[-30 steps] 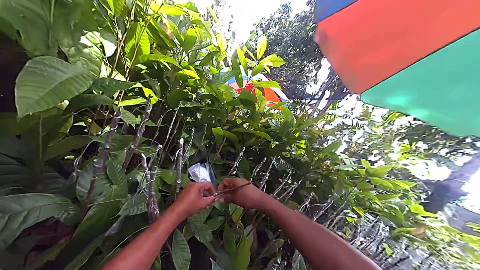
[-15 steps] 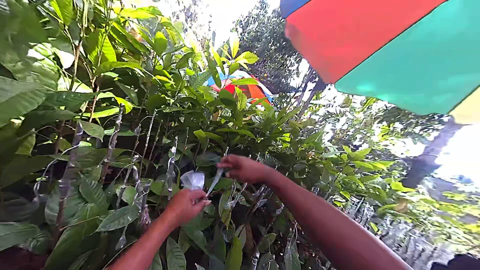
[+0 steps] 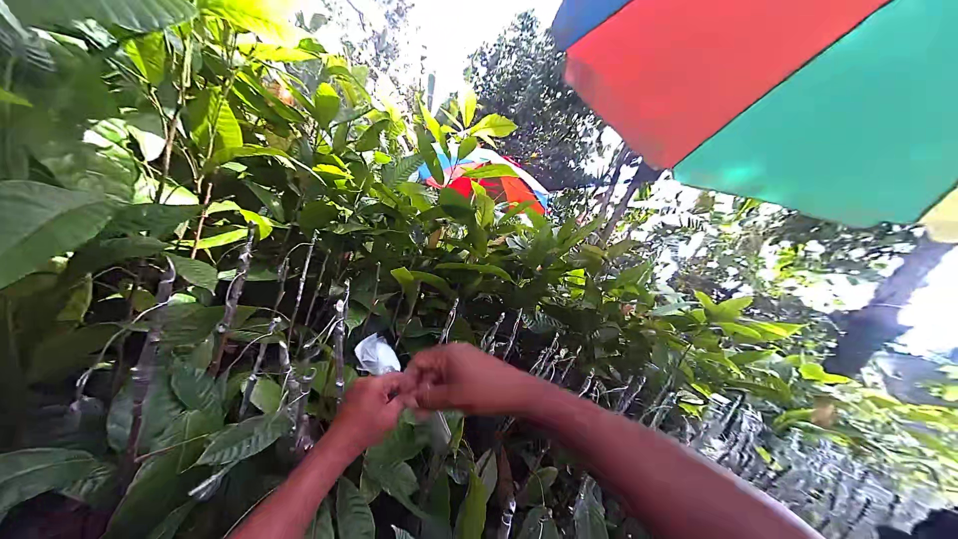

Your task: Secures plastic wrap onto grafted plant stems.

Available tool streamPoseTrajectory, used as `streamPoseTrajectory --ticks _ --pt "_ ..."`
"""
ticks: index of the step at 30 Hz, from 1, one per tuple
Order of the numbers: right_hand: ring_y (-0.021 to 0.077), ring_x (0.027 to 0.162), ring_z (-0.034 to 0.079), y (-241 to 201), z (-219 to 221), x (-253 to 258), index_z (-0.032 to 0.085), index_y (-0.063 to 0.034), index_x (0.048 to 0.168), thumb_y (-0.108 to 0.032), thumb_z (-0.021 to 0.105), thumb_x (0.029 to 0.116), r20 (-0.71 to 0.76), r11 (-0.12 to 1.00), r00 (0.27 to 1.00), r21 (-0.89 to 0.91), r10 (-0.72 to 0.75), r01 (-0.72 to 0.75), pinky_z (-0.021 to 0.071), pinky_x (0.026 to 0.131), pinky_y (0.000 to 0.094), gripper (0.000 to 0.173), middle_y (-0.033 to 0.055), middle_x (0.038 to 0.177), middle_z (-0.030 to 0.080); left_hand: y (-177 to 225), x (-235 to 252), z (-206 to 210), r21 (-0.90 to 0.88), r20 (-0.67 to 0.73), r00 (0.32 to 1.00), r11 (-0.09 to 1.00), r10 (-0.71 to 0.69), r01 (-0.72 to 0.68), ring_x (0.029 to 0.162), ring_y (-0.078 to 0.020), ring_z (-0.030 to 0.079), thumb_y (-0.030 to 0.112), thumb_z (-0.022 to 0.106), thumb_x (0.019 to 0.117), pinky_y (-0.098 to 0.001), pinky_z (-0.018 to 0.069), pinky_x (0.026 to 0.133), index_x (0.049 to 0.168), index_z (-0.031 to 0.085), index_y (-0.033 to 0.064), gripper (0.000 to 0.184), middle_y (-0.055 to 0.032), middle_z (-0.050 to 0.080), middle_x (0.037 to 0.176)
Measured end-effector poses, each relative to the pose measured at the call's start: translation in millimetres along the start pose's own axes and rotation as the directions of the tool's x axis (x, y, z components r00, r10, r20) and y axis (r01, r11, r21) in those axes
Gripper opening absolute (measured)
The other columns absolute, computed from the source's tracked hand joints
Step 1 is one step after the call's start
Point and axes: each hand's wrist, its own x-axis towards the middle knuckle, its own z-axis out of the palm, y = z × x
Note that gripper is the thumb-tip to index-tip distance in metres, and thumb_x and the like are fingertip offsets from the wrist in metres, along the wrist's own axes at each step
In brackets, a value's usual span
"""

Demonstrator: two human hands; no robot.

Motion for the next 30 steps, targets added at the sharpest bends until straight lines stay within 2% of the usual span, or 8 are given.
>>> streamPoseTrajectory --ticks 4,7,10,15,17,24,27,30 --pt "0.0171 0.102 0.065 71.0 -25.6 23.0 0.052 -0.0038 0.142 -0.009 0.055 0.104 0.063 0.99 0.989 -0.03 0.137 -0.135 0.0533 0.084 0.0386 0.038 0.0116 0.134 0.064 -5.8 0.6 4.8 0.017 0.103 0.983 0.988 0.151 -0.154 0.081 -0.0221 0.07 0.027 0.065 0.0988 -0.0499 0.0562 0.081 0.105 0.075 0.0061 0.025 -0.0095 0.074 0.089" --pt "0.0348 0.101 0.069 52.0 6.1 9.3 0.064 0.0011 0.123 -0.016 0.072 0.0946 -0.004 0.953 0.995 -0.287 0.098 -0.095 0.052 0.093 0.0587 0.034 0.0194 0.108 0.071 -7.8 0.9 -8.6 -0.028 0.01 0.997 0.997 0.075 -0.075 0.074 -0.0155 0.068 0.028 0.065 0.0995 -0.0417 0.0574 0.075 0.104 0.074 0.0061 0.024 -0.0061 0.072 0.085" --pt "0.0114 0.068 0.058 5.1 -2.3 4.1 0.065 -0.0011 0.114 -0.015 0.068 0.0973 0.036 1.0 0.999 0.003 0.015 -0.015 0.0508 0.066 0.0329 0.022 0.0052 0.084 0.066 4.2 1.5 -0.6 0.001 0.029 0.998 0.999 0.054 -0.054 0.084 -0.027 0.071 0.023 0.066 0.0978 -0.0534 0.0558 0.081 0.104 0.075 0.0038 0.022 -0.0129 0.073 0.089" --pt "0.014 0.096 0.067 78.9 -31.2 27.7 0.052 -0.0043 0.141 -0.006 0.055 0.1034 0.118 0.982 0.981 0.09 0.155 -0.166 0.0539 0.077 0.0348 0.038 0.0098 0.135 0.065 6.5 3.6 2.0 0.006 0.129 0.986 0.995 0.102 -0.104 0.075 -0.0181 0.067 0.033 0.065 0.0982 -0.0442 0.0559 0.076 0.103 0.075 0.0068 0.028 -0.0072 0.072 0.085" --pt "0.0253 0.095 0.07 80.8 -13.9 25.1 0.062 0.0015 0.127 -0.013 0.07 0.0961 0.043 0.978 0.979 -0.077 0.2 -0.196 0.0558 0.088 0.0489 0.035 0.0154 0.114 0.072 5.6 4.6 -5.0 0.0 0.037 0.997 0.998 0.062 -0.062 0.072 -0.0148 0.065 0.033 0.065 0.0978 -0.0409 0.0556 0.072 0.105 0.074 0.0081 0.027 -0.0042 0.07 0.081" --pt "0.0005 0.054 0.048 25.8 -27.1 -27.0 0.063 -0.0077 0.132 -0.006 0.063 0.0981 0.1 0.931 0.995 0.364 -0.023 -0.016 0.0415 0.05 0.0168 0.034 -0.005 0.071 0.055 9.2 11.5 -7.9 -0.071 -0.079 0.991 0.993 -0.104 0.098 0.059 -0.0118 0.058 0.03 0.068 0.0971 -0.0344 0.0534 0.058 0.117 0.069 0.0113 0.027 -0.0033 0.065 0.082" --pt "0.0 0.063 0.059 26.9 -36.6 -12.3 0.06 -0.0031 0.124 -0.008 0.056 0.1029 -0.07 0.843 0.997 0.535 -0.029 0.062 0.0462 0.053 0.0155 0.022 0.0011 0.093 0.07 16.0 9.3 6.1 -0.001 0.017 1.0 1.0 -0.024 0.024 0.07 -0.0211 0.065 0.029 0.065 0.0997 -0.0462 0.0559 0.07 0.122 0.071 0.0091 0.031 -0.0101 0.071 0.087" --pt "0.013 0.105 0.068 63.4 -48.1 3.8 0.053 -0.0034 0.139 -0.01 0.062 0.101 -0.089 0.993 0.99 -0.041 0.106 -0.11 0.0556 0.088 0.0353 0.04 0.0082 0.127 0.069 15.3 7.5 5.7 0.058 -0.025 0.997 0.995 0.078 -0.077 0.077 -0.0189 0.069 0.032 0.064 0.0989 -0.0477 0.0561 0.078 0.111 0.074 0.0098 0.028 -0.0058 0.073 0.084"
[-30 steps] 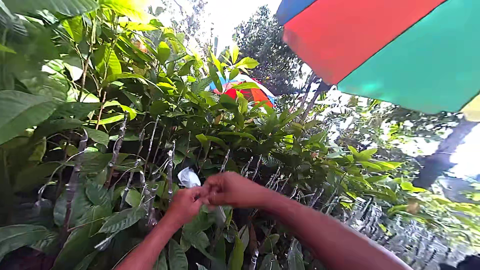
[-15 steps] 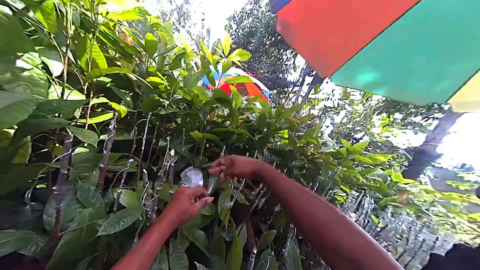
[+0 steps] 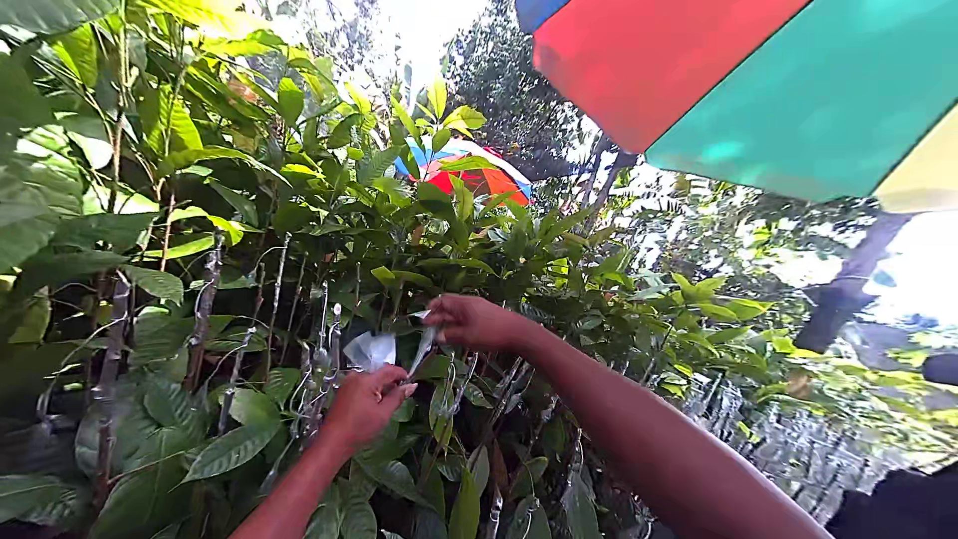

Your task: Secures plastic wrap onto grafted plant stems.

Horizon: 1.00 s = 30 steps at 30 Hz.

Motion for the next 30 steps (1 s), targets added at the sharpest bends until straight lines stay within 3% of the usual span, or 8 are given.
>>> streamPoseTrajectory --ticks 2,6,11,15,18,21,26,30 --pt "0.0255 0.101 0.069 -10.9 15.7 -10.2 0.062 -0.0011 0.128 -0.016 0.072 0.0945 0.029 0.979 0.999 -0.205 0.025 -0.019 0.0538 0.091 0.0516 0.038 0.0149 0.111 0.071 -1.6 0.1 -10.5 -0.001 -0.071 0.997 1.0 0.001 -0.001 0.076 -0.0197 0.068 0.031 0.064 0.0987 -0.049 0.055 0.078 0.107 0.074 0.0078 0.027 -0.0064 0.072 0.084" --pt "0.0001 0.061 0.055 -35.6 13.7 -27.9 0.064 -0.0034 0.118 -0.014 0.061 0.1016 -0.071 0.905 0.994 0.412 -0.079 0.101 0.043 0.053 0.0172 0.02 -0.0004 0.089 0.07 4.0 -1.2 -3.4 0.01 -0.104 0.994 0.999 0.047 -0.046 0.076 -0.0205 0.069 0.027 0.063 0.0991 -0.0468 0.0576 0.075 0.113 0.074 0.0077 0.026 -0.0084 0.073 0.088" --pt "0.0261 0.101 0.067 -34.8 15.5 -25.8 0.059 -0.0038 0.129 -0.017 0.072 0.0949 -0.03 0.967 0.999 -0.255 0.02 -0.027 0.0532 0.091 0.05 0.039 0.0126 0.111 0.07 6.1 -0.2 -8.0 -0.034 -0.146 0.989 0.999 0.024 -0.029 0.07 -0.0106 0.065 0.034 0.061 0.0992 -0.0362 0.0554 0.068 0.1 0.076 0.0101 0.028 -0.0014 0.071 0.081" --pt "0.0016 0.068 0.058 -41.5 10.3 -29.9 0.063 -0.0038 0.121 -0.014 0.062 0.1016 -0.091 0.94 0.994 0.332 -0.052 0.08 0.0463 0.06 0.0192 0.022 -0.0008 0.088 0.069 11.8 2.7 -5.2 -0.059 -0.078 0.997 0.998 0.003 -0.008 0.076 -0.0163 0.07 0.031 0.061 0.1015 -0.0407 0.0593 0.073 0.117 0.074 0.0095 0.03 -0.0073 0.075 0.097" --pt "0.0171 0.115 0.067 -29.3 8.3 -18.1 0.057 -0.0086 0.137 -0.012 0.061 0.1015 -0.097 0.976 0.993 -0.214 -0.068 0.046 0.0533 0.098 0.0423 0.036 0.0046 0.128 0.07 17.4 4.5 -4.0 -0.029 -0.07 0.997 0.998 0.045 -0.047 0.074 -0.0153 0.069 0.034 0.059 0.1014 -0.0402 0.0584 0.071 0.111 0.076 0.0097 0.031 -0.0061 0.074 0.09" --pt "0.032 0.095 0.068 -38.1 18.4 -20.8 0.063 -0.006 0.125 -0.022 0.061 0.1015 -0.069 0.908 0.998 -0.419 0.001 -0.029 0.0522 0.086 0.0561 0.028 0.0141 0.101 0.07 22.1 4.3 -3.6 -0.037 -0.172 0.984 0.997 0.054 -0.062 0.072 -0.0124 0.067 0.034 0.059 0.1002 -0.0386 0.0568 0.07 0.107 0.076 0.0101 0.03 -0.0036 0.073 0.085" --pt "0.0011 0.056 0.051 -35.9 -7.7 -42.9 0.069 -0.0039 0.118 -0.007 0.059 0.1004 0.053 0.951 0.999 0.309 -0.003 -0.014 0.0441 0.054 0.0169 0.02 -0.0026 0.071 0.058 23.8 8.5 -2.7 -0.034 -0.243 0.968 0.996 0.068 -0.079 0.065 -0.0088 0.06 0.031 0.061 0.0995 -0.0329 0.0528 0.065 0.116 0.075 0.013 0.029 -0.0011 0.071 0.083" --pt "0.0012 0.059 0.057 -30.3 -10.7 -37.9 0.064 -0.0032 0.12 -0.007 0.058 0.1025 -0.169 0.835 0.986 0.541 -0.014 0.104 0.0447 0.05 0.015 0.019 0.0037 0.092 0.071 25.5 7.6 0.6 0.015 -0.152 0.984 0.996 0.09 -0.088 0.079 -0.022 0.07 0.031 0.059 0.1016 -0.0496 0.0566 0.076 0.121 0.075 0.013 0.031 -0.0084 0.075 0.094"
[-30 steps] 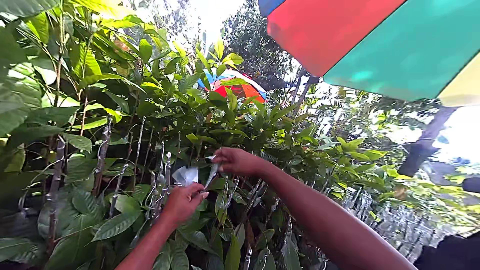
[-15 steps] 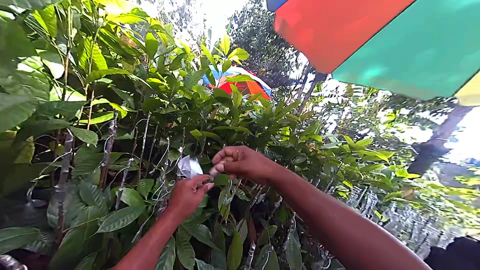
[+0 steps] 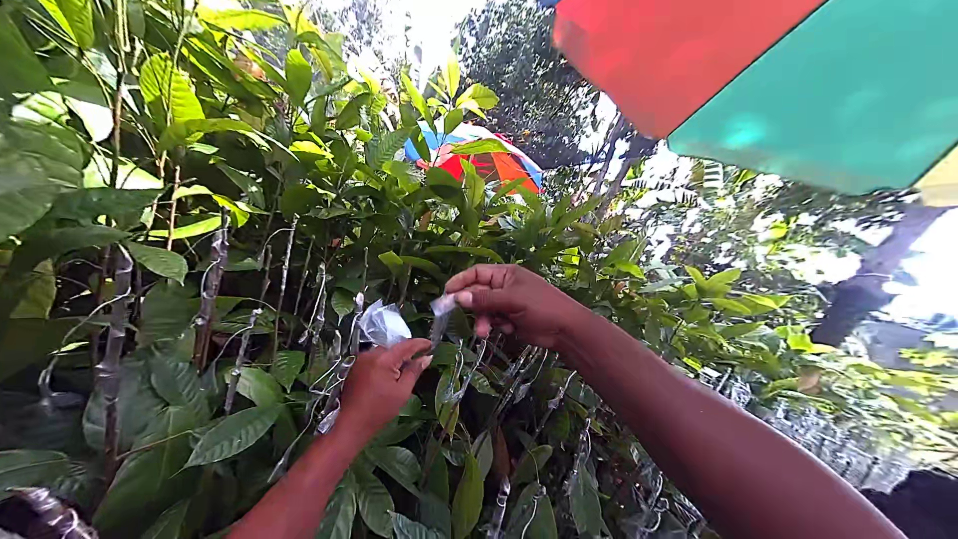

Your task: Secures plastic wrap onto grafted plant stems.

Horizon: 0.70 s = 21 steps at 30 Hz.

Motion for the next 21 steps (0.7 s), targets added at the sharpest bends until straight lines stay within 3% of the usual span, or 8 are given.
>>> streamPoseTrajectory --ticks 2,4,8,11,13,16,18,21 --pt "0.0076 0.091 0.069 12.8 -6.7 9.3 0.059 -0.0059 0.132 -0.011 0.065 0.1002 -0.018 0.896 1.0 -0.443 -0.022 0.012 0.0556 0.077 0.026 0.033 0.0043 0.117 0.073 -1.5 -0.2 0.3 -0.016 0.026 0.999 1.0 0.019 -0.019 0.079 -0.0206 0.07 0.031 0.057 0.1023 -0.0483 0.0565 0.076 0.122 0.074 0.0137 0.031 -0.0071 0.075 0.094" --pt "0.0233 0.104 0.071 23.2 3.5 12.8 0.063 -0.0053 0.128 -0.022 0.071 0.0965 0.002 0.624 1.0 -0.781 0.011 -0.006 0.0551 0.094 0.048 0.037 0.01 0.115 0.073 -4.1 -0.5 -2.2 -0.046 0.002 1.0 0.999 0.005 -0.005 0.078 -0.0151 0.068 0.03 0.058 0.1019 -0.041 0.0569 0.075 0.12 0.074 0.0136 0.03 -0.005 0.075 0.094" --pt "0.0315 0.094 0.066 2.4 26.1 3.3 0.068 -0.0026 0.11 -0.022 0.054 0.1057 0.116 0.447 0.985 -0.893 0.125 0.048 0.051 0.084 0.0526 0.025 0.0158 0.097 0.068 -5.1 2.3 -7.1 -0.074 -0.067 0.996 0.996 -0.062 0.057 0.067 -0.0076 0.061 0.03 0.059 0.1007 -0.0309 0.0532 0.067 0.121 0.074 0.0145 0.029 -0.0006 0.071 0.087" --pt "0.0294 0.099 0.066 -18.1 32.2 4.8 0.074 -0.0086 0.108 -0.019 0.052 0.1062 0.238 0.295 0.971 -0.928 -0.005 0.229 0.0545 0.082 0.0502 0.024 0.0121 0.106 0.065 -1.5 2.3 -6.1 -0.032 0.062 0.998 0.999 -0.029 0.031 0.089 -0.0187 0.071 0.03 0.058 0.1027 -0.0469 0.0565 0.085 0.122 0.074 0.0135 0.031 -0.0063 0.076 0.104" --pt "0.0278 0.098 0.064 -7.3 23.4 22.8 0.076 -0.0119 0.103 -0.021 0.059 0.1037 0.265 0.28 0.961 -0.92 -0.073 0.275 0.0557 0.081 0.0496 0.02 0.0106 0.11 0.063 1.4 1.1 -3.6 -0.054 0.164 0.987 0.998 0.001 0.008 0.093 -0.019 0.071 0.031 0.056 0.1043 -0.0465 0.0559 0.088 0.123 0.073 0.0129 0.032 -0.0068 0.075 0.107" --pt "0.0351 0.105 0.065 34.9 29.5 31.4 0.071 -0.0048 0.114 -0.023 0.051 0.1077 0.17 0.481 0.985 -0.864 -0.005 0.152 0.0521 0.09 0.0578 0.029 0.0181 0.113 0.066 0.7 2.3 -9.8 -0.158 0.092 0.992 0.983 -0.081 0.095 0.07 -0.0087 0.064 0.025 0.057 0.1033 -0.0297 0.0555 0.065 0.119 0.071 0.0087 0.027 -0.004 0.071 0.096" --pt "0.0424 0.103 0.067 29.9 60.5 12.2 0.064 -0.0006 0.12 -0.015 0.042 0.1077 0.165 0.401 0.986 -0.903 -0.013 0.156 0.0533 0.083 0.061 0.029 0.023 0.114 0.067 -2.1 3.6 -18.0 -0.215 0.02 0.989 0.966 -0.146 0.147 0.061 -0.0044 0.058 0.021 0.059 0.1015 -0.0242 0.0507 0.056 0.117 0.071 0.0081 0.023 -0.0016 0.07 0.093" --pt "0.0395 0.093 0.069 3.8 68.8 7.4 0.068 -0.0007 0.111 -0.01 0.051 0.1035 0.201 0.226 0.961 -0.943 -0.192 0.242 0.0558 0.071 0.0551 0.021 0.0193 0.102 0.068 1.9 1.9 -15.2 -0.243 0.028 0.992 0.962 -0.121 0.124 0.06 -0.0009 0.059 0.019 0.061 0.0991 -0.0208 0.0518 0.056 0.111 0.072 0.0082 0.019 0.0014 0.071 0.091"
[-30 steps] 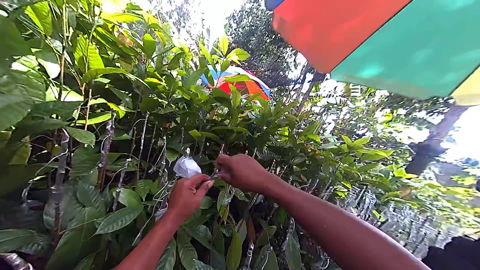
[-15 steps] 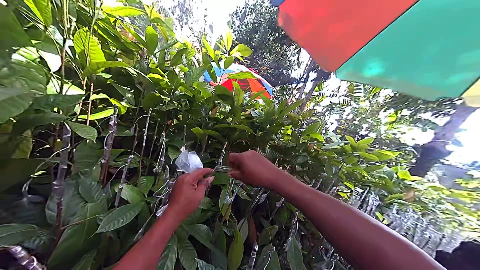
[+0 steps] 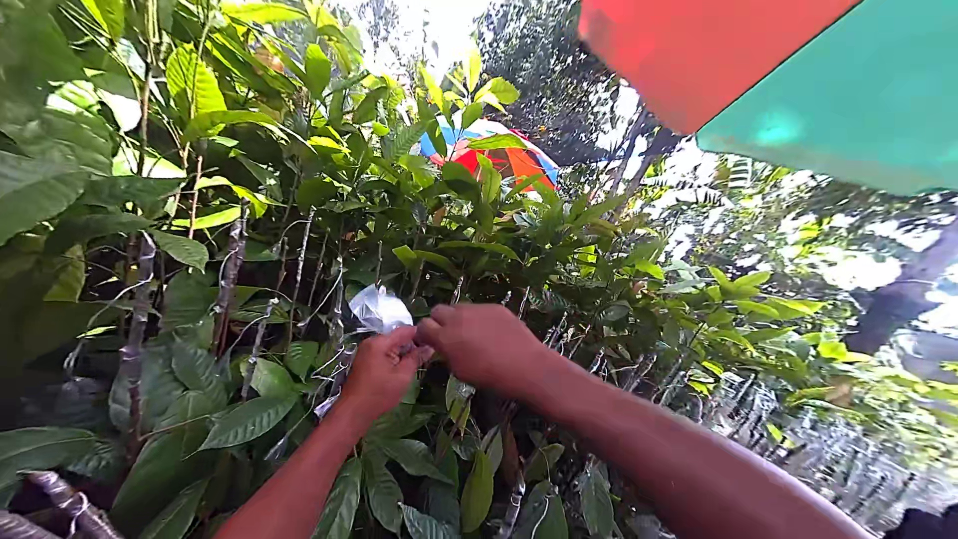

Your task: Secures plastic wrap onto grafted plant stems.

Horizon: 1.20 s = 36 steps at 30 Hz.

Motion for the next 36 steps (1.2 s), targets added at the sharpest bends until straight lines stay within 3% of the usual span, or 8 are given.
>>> streamPoseTrajectory --ticks 6,12,15,18,24,29,32,36 --pt "0.033 0.1 0.069 41.0 50.1 14.4 0.071 -0.0025 0.11 -0.02 0.049 0.1066 -0.029 0.934 0.999 0.356 -0.016 0.025 0.0542 0.088 0.0565 0.028 0.016 0.105 0.071 2.5 2.4 -7.3 -0.303 -0.072 0.987 0.946 -0.141 0.113 0.054 -0.0036 0.059 0.014 0.067 0.0977 -0.0188 0.0511 0.05 0.1 0.072 0.0044 0.011 0.0004 0.072 0.082" --pt "0.0365 0.08 0.069 -52.8 37.8 -17.5 0.066 -0.0002 0.102 -0.004 0.054 0.0998 0.058 0.924 0.939 0.205 -0.34 0.322 0.0548 0.061 0.0523 0.013 0.0178 0.097 0.067 6.9 8.0 -10.2 -0.294 -0.163 0.965 0.944 -0.206 0.152 0.055 0.0002 0.056 0.01 0.069 0.0966 -0.0154 0.0466 0.051 0.096 0.072 0.0033 0.007 0.0015 0.07 0.078" --pt "0.0379 0.094 0.07 -27.9 -3.3 3.0 0.069 -0.0028 0.111 -0.004 0.057 0.0993 -0.041 0.968 0.98 0.154 -0.194 0.198 0.0567 0.072 0.057 0.017 0.0172 0.106 0.07 -2.9 0.6 -1.5 -0.159 -0.085 0.995 0.987 -0.047 0.032 0.073 0.0013 0.064 0.013 0.069 0.091 -0.0206 0.0554 0.07 0.101 0.072 0.0059 0.013 0.005 0.07 0.085" --pt "0.0257 0.083 0.066 32.1 14.2 25.4 0.073 -0.0051 0.094 -0.016 0.068 0.0974 -0.308 0.945 0.946 0.328 0.103 0.004 0.0562 0.073 0.0467 0.012 0.0095 0.087 0.067 -8.4 -1.8 6.3 -0.246 -0.025 1.0 0.969 -0.014 0.007 0.061 -0.0005 0.056 0.017 0.074 0.0916 -0.0169 0.0492 0.055 0.127 0.061 0.0036 0.04 0.0059 0.065 0.082" --pt "0.0049 0.071 0.064 28.3 48.1 6.6 0.067 -0.0026 0.1 -0.019 0.056 0.106 0.244 0.165 0.941 0.944 0.233 -0.286 0.0529 0.063 0.0204 0.02 -0.0006 0.082 0.067 -12.8 -3.3 -2.6 -0.321 -0.12 0.992 0.945 0.031 -0.068 0.065 0.0037 0.059 0.011 0.071 0.0937 -0.0144 0.0501 0.059 0.107 0.073 0.0044 0.015 0.0064 0.072 0.089" --pt "0.0056 0.078 0.061 16.3 49.7 5.5 0.067 -0.0029 0.108 -0.022 0.064 0.0992 0.098 0.553 0.961 0.801 0.258 -0.23 0.0518 0.076 0.0269 0.021 0.0013 0.089 0.066 -10.4 -2.1 -0.7 -0.297 -0.191 0.981 0.952 0.019 -0.076 0.06 0.0027 0.057 0.011 0.067 0.0952 -0.0153 0.049 0.056 0.101 0.072 0.0049 0.01 0.0055 0.069 0.086" --pt "0.0093 0.072 0.062 10.3 51.8 10.4 0.067 -0.0048 0.105 -0.019 0.059 0.1023 0.017 0.524 0.879 0.797 0.476 -0.299 0.0531 0.07 0.0298 0.017 0.0026 0.083 0.065 -7.5 -0.6 0.8 -0.285 -0.136 0.991 0.957 0.016 -0.055 0.058 0.0028 0.055 0.014 0.066 0.0964 -0.0147 0.0473 0.053 0.101 0.071 0.0062 0.011 0.0061 0.068 0.084" --pt "0.0205 0.072 0.066 12.9 71.9 12.4 0.068 -0.0018 0.1 -0.014 0.067 0.0952 -0.448 0.844 0.82 0.531 0.357 -0.077 0.0579 0.067 0.0407 0.013 0.0096 0.088 0.066 -6.9 1.1 -7.3 -0.354 0.051 0.998 0.935 -0.023 0.039 0.057 0.0019 0.055 0.015 0.066 0.0965 -0.0145 0.0461 0.051 0.104 0.071 0.0075 0.011 0.0066 0.068 0.084"
